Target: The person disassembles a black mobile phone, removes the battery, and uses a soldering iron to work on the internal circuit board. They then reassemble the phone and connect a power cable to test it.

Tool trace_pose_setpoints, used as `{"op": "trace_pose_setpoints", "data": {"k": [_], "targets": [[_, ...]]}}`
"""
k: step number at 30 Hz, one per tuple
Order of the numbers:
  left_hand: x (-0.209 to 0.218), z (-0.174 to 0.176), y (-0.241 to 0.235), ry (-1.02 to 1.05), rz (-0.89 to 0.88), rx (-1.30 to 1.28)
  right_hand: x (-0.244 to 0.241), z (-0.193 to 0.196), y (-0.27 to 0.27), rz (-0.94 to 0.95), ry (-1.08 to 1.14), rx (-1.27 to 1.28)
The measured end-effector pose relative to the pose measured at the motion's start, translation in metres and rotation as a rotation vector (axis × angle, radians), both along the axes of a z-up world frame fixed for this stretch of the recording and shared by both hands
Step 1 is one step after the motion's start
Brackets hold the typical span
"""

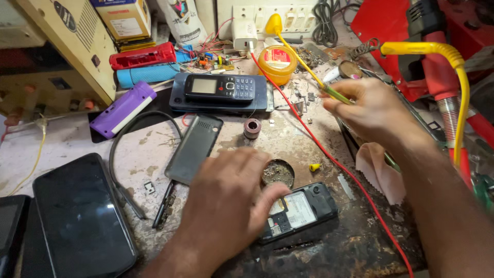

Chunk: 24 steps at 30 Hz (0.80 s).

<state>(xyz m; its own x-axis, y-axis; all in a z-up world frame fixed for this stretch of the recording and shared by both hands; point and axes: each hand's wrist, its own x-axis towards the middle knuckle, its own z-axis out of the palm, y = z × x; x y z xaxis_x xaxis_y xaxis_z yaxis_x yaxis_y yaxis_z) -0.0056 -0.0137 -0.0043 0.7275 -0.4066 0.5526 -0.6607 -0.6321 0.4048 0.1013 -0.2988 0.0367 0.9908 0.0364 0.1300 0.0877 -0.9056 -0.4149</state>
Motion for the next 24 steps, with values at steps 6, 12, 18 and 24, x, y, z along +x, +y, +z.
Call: {"op": "trace_pose_setpoints", "data": {"k": [6,12,18,24], "targets": [[-0.009,-0.001,-0.002,-0.049,-0.366,0.002,0.033,-0.024,0.027,0.122,0.131,0.211],[-0.009,-0.008,-0.005,0.069,-0.314,0.153,0.012,-0.001,-0.007,-0.024,-0.061,0.093],[-0.008,-0.016,-0.009,0.064,-0.308,0.183,-0.001,0.006,-0.023,-0.069,0.08,0.183],[-0.009,-0.026,-0.007,0.052,-0.338,0.099,-0.001,0.009,-0.014,-0.104,0.188,0.126]]}}
